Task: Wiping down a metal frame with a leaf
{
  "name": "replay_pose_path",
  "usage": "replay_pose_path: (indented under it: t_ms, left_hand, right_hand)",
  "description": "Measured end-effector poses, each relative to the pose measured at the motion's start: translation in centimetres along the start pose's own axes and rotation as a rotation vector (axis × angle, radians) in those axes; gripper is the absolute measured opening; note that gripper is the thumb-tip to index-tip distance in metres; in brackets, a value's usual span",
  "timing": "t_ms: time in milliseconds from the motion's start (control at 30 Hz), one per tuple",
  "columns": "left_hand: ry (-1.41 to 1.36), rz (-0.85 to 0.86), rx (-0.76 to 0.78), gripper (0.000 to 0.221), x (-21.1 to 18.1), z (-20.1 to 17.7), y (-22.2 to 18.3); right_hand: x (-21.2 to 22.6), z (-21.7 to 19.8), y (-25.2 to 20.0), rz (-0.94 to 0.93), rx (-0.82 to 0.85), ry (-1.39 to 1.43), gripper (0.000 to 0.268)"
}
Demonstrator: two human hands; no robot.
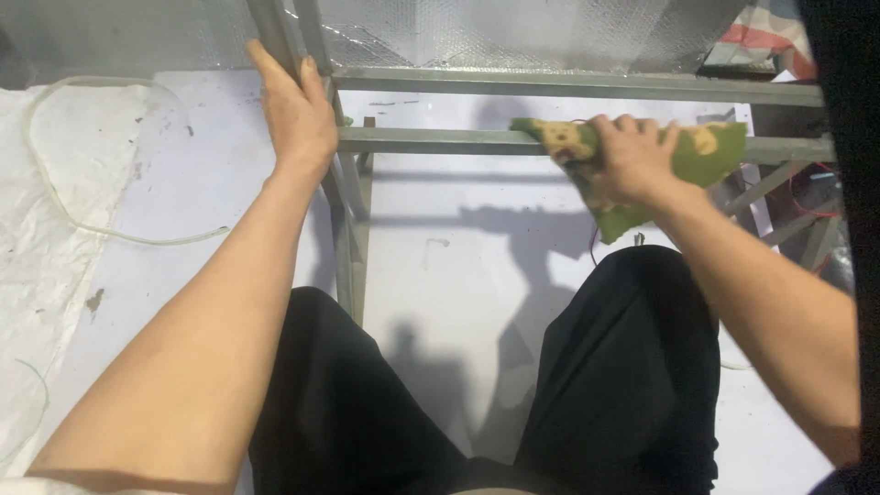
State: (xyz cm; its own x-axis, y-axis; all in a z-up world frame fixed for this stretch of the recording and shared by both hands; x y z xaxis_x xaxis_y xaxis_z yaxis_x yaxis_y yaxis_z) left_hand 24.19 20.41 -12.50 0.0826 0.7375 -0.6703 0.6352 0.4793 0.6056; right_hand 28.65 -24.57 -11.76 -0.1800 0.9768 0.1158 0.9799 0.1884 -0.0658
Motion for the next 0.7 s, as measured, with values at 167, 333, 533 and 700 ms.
replay_pose_path:
  t_ms: [167,333,533,700]
  left_hand:
    - [0.023,-0.024,-0.004,0.063,0.3,0.5,-0.1]
    - [0.048,-0.083,0.021,0.065,-0.9,0.1,-0.4]
    - [0.062,-0.045,-0.018,0.064,-1.4,0.0,-0.7]
    - [0.069,-0.017,-0.114,0.031,-0.9,1.6,0.2]
  right_hand:
    - [10.5,0.8,-1.5,-0.252,-0.181,-0.029,0.071]
    - [19.3,1.2,-2.3,-0.430,-0.156,0.015,0.080]
    - [25.8,0.9,-3.0,-0.491,-0.068,-0.060,0.105]
    - [28.4,1.7,-0.1,-0.444,0.033,-0.021,0.073]
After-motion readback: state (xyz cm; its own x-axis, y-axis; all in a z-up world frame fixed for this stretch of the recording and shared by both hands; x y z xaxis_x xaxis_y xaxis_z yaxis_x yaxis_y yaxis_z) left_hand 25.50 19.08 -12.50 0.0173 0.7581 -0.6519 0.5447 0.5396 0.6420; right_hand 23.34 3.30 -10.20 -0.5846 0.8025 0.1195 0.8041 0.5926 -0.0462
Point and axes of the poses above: each hand's wrist, its own y-axis towards the middle knuckle, its own z-axis out of the palm, x = y × z, the point moved 3 cm from there along y, towards the middle knuckle, and after that the axes turned 11 degrees about y, right-handed, at the moved point
